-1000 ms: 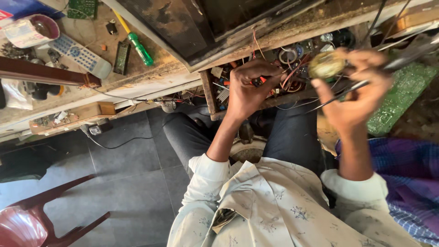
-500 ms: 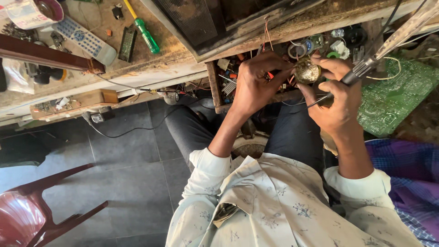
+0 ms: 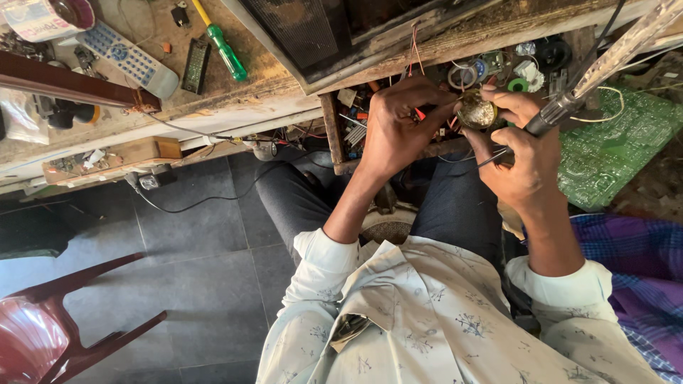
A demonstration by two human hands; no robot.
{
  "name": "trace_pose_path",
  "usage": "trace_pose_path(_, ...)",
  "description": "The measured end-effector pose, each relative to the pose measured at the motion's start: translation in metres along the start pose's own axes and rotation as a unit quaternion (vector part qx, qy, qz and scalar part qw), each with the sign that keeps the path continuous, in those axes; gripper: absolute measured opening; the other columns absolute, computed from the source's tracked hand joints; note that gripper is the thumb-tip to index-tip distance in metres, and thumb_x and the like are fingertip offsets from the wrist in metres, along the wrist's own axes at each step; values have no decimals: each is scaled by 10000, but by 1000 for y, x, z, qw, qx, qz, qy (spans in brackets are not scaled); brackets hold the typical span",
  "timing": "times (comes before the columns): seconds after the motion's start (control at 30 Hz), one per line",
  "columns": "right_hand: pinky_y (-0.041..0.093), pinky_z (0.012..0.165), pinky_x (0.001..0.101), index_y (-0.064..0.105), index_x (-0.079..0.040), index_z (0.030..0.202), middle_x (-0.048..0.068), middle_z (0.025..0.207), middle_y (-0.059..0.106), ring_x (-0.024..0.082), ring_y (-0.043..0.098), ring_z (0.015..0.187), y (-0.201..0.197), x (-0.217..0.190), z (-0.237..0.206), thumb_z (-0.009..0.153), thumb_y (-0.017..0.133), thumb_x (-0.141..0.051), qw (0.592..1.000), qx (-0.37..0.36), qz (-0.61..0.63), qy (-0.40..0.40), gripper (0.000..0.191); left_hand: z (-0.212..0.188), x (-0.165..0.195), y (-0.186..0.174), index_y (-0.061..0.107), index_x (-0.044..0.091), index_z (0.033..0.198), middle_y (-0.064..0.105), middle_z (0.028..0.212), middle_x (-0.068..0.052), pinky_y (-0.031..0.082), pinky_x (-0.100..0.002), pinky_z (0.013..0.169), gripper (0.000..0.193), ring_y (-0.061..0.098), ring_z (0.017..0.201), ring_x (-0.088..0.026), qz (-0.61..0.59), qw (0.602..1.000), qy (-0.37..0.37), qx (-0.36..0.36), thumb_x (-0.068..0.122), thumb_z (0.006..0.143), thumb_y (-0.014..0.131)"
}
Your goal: The person sits at a cluttered repair bench and solders components onto a small circuit board, holding the board in one hand and a soldering iron in the other. They reposition the board and wires repeatedly while working, then set the board down and pick up a remote control near a television.
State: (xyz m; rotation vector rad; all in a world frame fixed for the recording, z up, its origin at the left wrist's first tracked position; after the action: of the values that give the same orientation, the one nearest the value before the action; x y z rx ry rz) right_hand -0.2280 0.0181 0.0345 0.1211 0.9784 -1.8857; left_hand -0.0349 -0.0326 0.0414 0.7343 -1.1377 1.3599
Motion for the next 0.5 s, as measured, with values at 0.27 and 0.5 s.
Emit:
trace_pose_path(0.27, 652, 916, 406, 376, -48, 1142, 251, 1357, 523, 425, 655, 1318, -2, -3, 5, 923, 847, 135, 1000, -20, 13, 19, 551, 2, 2, 1, 782, 37, 1027, 748, 945, -74, 589, -298, 766, 172, 748, 850, -174, 10, 1000, 15, -6, 42, 858, 815)
trace_pose_path(0.5, 658, 932, 411, 399, -22, 1082, 252, 1338, 533, 421, 654, 1303, -8, 0, -1, 887, 848, 130, 999, -28, 12, 41, 513, 3, 0, -3, 774, 20, 993, 748, 932, -78, 584, -299, 747, 126, 745, 834, -182, 9, 999, 22, -28, 45, 877, 816)
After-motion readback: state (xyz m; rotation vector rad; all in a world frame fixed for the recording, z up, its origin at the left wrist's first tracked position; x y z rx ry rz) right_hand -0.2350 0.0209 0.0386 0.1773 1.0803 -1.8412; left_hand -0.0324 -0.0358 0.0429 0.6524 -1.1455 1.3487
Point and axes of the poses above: each hand's wrist, its own z-axis towards the middle knuckle, its own y-axis out of the palm, x = y × z, the point moved 2 cm from there along z, towards the middle knuckle
